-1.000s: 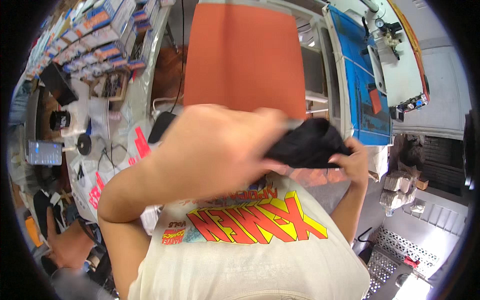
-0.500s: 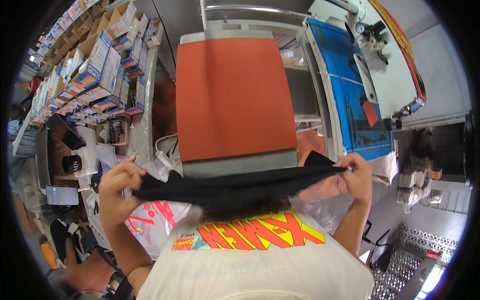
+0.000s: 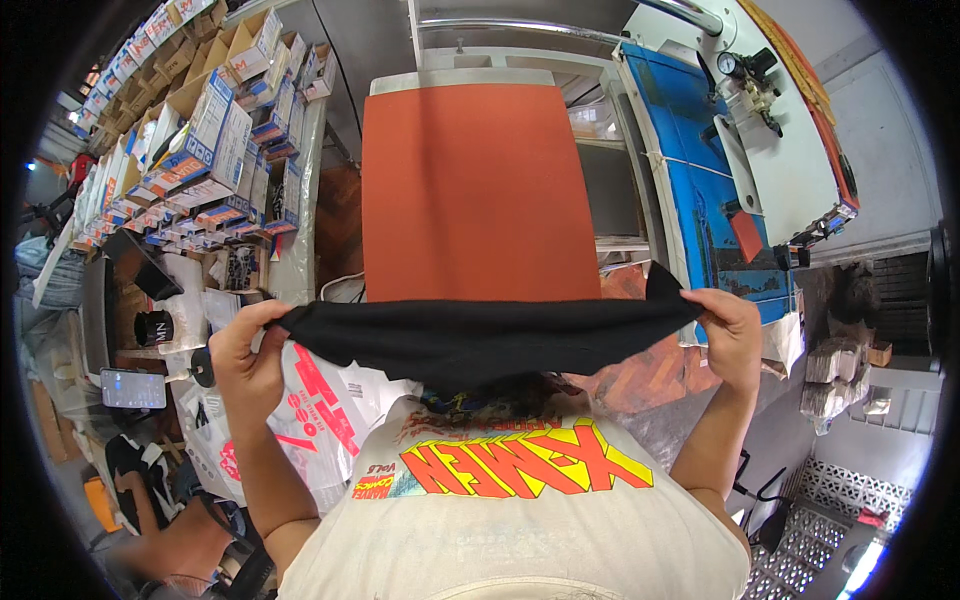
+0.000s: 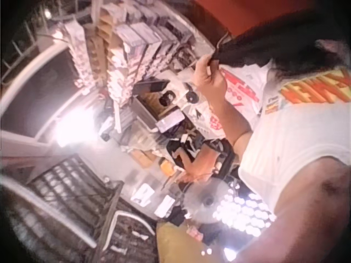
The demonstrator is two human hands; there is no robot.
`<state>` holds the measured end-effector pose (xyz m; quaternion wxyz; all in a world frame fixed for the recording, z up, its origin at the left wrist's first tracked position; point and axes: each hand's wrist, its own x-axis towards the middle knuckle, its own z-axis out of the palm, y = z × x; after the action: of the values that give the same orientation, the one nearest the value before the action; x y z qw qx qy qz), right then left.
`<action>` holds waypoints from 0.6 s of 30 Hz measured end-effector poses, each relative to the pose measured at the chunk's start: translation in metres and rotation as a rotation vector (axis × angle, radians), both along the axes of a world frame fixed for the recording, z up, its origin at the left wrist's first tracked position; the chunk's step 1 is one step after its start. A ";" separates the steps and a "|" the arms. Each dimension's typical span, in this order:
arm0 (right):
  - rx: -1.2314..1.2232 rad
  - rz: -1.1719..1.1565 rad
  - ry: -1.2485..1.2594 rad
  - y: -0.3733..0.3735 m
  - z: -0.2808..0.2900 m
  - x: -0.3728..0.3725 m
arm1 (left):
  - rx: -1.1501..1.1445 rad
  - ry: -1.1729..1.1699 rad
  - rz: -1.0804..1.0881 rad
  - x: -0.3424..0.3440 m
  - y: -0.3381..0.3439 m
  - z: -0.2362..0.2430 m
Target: The person aligns a transfer sheet on a black t-shirt and uses a heat press machine to apply the design. They then remove the t-shirt, place a white t-shirt on the press, and repeat the process with a different transfer sheet.
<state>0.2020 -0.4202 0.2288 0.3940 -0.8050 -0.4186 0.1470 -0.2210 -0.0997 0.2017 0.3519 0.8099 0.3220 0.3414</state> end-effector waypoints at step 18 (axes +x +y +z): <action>0.023 0.186 0.084 -0.029 0.018 0.001 | -0.127 0.002 -0.231 -0.025 -0.003 0.049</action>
<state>0.2029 -0.4491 0.2471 0.4049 -0.7512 -0.4764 0.2117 -0.2457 -0.1025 0.2502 0.4393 0.8181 0.2479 0.2764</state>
